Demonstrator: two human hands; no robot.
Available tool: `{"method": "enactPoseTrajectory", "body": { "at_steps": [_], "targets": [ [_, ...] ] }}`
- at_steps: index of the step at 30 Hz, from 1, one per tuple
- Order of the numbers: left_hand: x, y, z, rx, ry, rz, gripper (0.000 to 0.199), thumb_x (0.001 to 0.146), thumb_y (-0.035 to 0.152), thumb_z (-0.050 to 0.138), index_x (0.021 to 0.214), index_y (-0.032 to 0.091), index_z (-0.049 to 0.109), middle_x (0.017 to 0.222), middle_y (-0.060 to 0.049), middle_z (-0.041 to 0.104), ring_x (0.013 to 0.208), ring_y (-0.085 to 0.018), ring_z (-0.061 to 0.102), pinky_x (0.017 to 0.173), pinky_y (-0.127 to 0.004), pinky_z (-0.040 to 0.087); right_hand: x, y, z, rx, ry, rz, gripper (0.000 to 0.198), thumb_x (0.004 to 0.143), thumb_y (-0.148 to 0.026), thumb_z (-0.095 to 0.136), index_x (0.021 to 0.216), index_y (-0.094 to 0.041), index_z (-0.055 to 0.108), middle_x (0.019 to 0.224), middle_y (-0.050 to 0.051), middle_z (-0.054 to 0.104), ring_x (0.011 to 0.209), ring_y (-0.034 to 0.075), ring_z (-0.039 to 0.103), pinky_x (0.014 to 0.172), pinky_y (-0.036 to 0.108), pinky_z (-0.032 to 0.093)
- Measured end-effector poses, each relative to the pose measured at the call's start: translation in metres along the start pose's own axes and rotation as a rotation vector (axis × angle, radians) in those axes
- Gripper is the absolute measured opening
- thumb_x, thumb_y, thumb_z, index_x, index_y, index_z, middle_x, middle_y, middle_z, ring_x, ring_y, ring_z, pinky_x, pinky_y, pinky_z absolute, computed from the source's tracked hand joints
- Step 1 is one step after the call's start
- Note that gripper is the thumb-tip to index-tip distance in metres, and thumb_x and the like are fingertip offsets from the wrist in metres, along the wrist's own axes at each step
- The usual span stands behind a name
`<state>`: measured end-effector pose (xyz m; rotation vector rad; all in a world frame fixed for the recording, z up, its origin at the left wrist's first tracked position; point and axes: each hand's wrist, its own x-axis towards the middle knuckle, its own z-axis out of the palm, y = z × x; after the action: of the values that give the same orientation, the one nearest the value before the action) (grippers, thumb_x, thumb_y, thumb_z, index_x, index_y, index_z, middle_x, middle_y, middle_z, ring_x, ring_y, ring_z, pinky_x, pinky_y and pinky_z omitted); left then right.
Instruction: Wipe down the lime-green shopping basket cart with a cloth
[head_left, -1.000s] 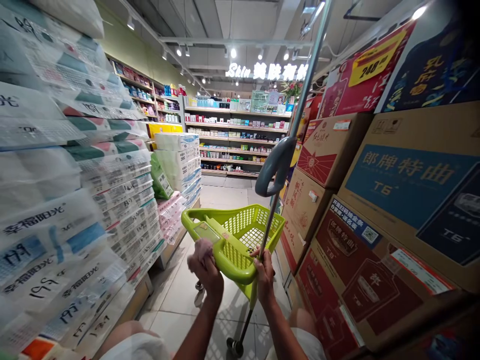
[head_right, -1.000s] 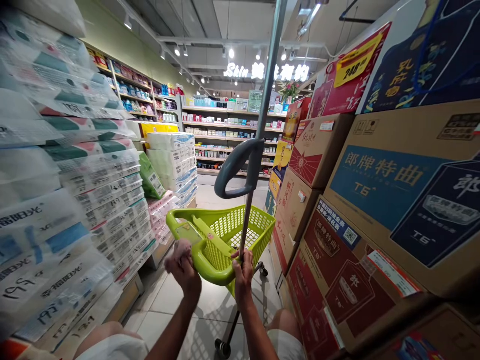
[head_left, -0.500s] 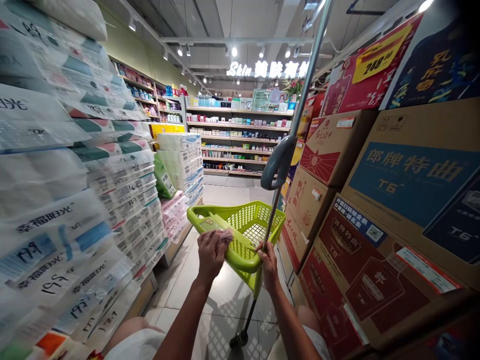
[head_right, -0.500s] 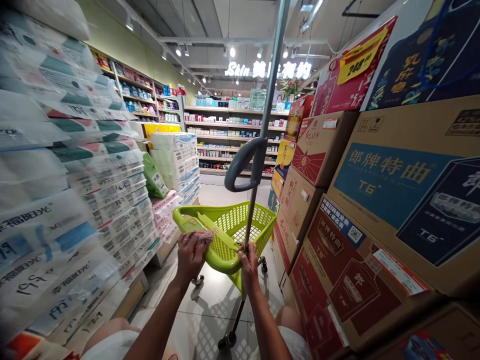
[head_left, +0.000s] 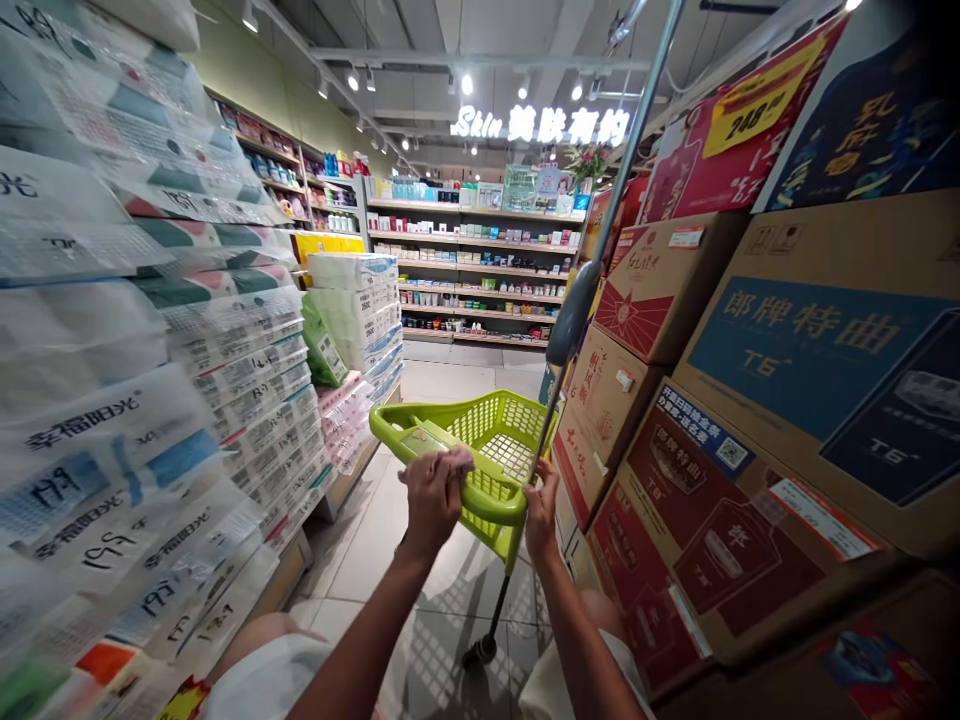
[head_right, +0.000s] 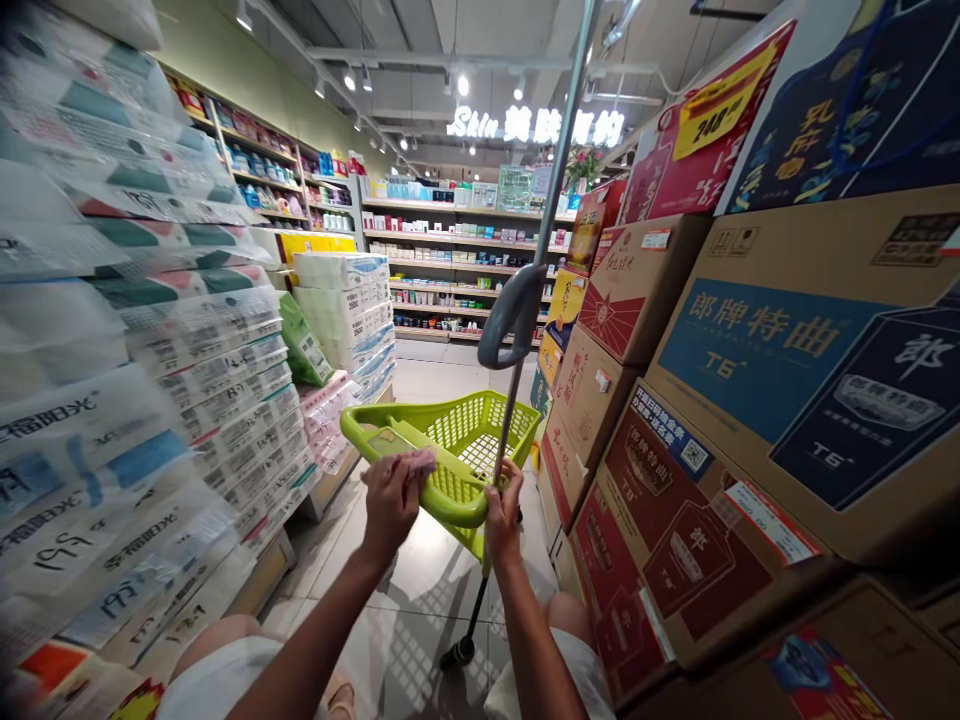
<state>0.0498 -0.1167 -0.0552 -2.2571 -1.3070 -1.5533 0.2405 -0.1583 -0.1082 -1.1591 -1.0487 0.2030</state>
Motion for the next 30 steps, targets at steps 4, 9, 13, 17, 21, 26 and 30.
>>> {"method": "enactPoseTrajectory", "body": {
  "at_steps": [4, 9, 13, 17, 21, 26, 30],
  "targets": [
    [-0.042, -0.001, 0.016, -0.050, 0.186, 0.125, 0.025, 0.101, 0.022, 0.048, 0.115, 0.022, 0.069, 0.121, -0.014, 0.067, 0.120, -0.027, 0.062, 0.106, -0.046, 0.047, -0.018, -0.030, 0.000, -0.296, 0.103, -0.251, 0.029, 0.096, -0.029, 0.046, 0.122, -0.024, 0.058, 0.120, 0.013, 0.063, 0.119, 0.032, 0.054, 0.113, 0.057, 0.031],
    [0.001, -0.009, 0.007, 0.041, 0.046, 0.013, 0.028, 0.102, 0.030, 0.047, 0.110, 0.022, 0.072, 0.117, -0.014, 0.070, 0.114, -0.030, 0.064, 0.105, -0.047, 0.046, -0.023, -0.050, 0.011, -0.510, -0.255, -0.401, 0.015, 0.096, -0.026, 0.052, 0.091, -0.028, 0.066, 0.083, 0.005, 0.067, 0.087, 0.027, 0.059, 0.110, 0.055, 0.036],
    [0.063, -0.008, -0.004, 0.236, -0.266, -0.110, 0.031, 0.099, 0.029, 0.046, 0.102, 0.019, 0.075, 0.113, -0.017, 0.074, 0.107, -0.034, 0.066, 0.103, -0.051, 0.044, -0.010, -0.043, 0.021, -0.496, -0.221, -0.447, 0.028, 0.095, -0.030, 0.052, 0.068, -0.029, 0.054, 0.064, 0.002, 0.057, 0.075, 0.024, 0.055, 0.104, 0.051, 0.043],
    [0.107, -0.004, 0.001, 0.333, -0.605, -0.131, 0.030, 0.094, 0.026, 0.049, 0.093, 0.017, 0.078, 0.107, -0.017, 0.076, 0.104, -0.031, 0.068, 0.107, -0.050, 0.040, -0.004, -0.037, 0.020, -0.512, -0.188, -0.500, 0.030, 0.095, -0.029, 0.054, 0.066, -0.029, 0.051, 0.062, 0.001, 0.056, 0.070, 0.022, 0.054, 0.100, 0.048, 0.046],
    [0.129, -0.002, 0.005, 0.358, -0.891, -0.309, 0.031, 0.087, 0.045, 0.061, 0.093, 0.022, 0.080, 0.108, -0.016, 0.078, 0.101, -0.034, 0.070, 0.101, -0.054, 0.043, -0.005, -0.038, 0.015, -0.578, -0.130, -0.612, 0.029, 0.096, -0.025, 0.053, 0.067, -0.028, 0.050, 0.062, 0.000, 0.057, 0.069, 0.020, 0.054, 0.097, 0.043, 0.047],
    [0.104, 0.002, -0.003, 0.269, -0.819, 0.036, 0.042, 0.099, 0.047, 0.043, 0.100, 0.028, 0.080, 0.117, -0.009, 0.076, 0.108, -0.032, 0.067, 0.102, -0.055, 0.042, -0.002, -0.038, 0.007, -0.585, 0.029, -0.720, 0.027, 0.093, -0.016, 0.052, 0.068, -0.026, 0.046, 0.060, -0.003, 0.056, 0.066, 0.018, 0.053, 0.092, 0.038, 0.047],
    [0.073, 0.008, -0.010, 0.104, -0.662, 0.333, 0.043, 0.104, 0.043, 0.038, 0.119, 0.023, 0.073, 0.125, -0.011, 0.072, 0.116, -0.027, 0.063, 0.103, -0.044, 0.043, 0.000, -0.038, -0.003, -0.582, 0.046, -0.723, 0.028, 0.094, -0.015, 0.052, 0.069, -0.025, 0.046, 0.060, -0.003, 0.056, 0.066, 0.017, 0.054, 0.090, 0.037, 0.045]
  ]
}}
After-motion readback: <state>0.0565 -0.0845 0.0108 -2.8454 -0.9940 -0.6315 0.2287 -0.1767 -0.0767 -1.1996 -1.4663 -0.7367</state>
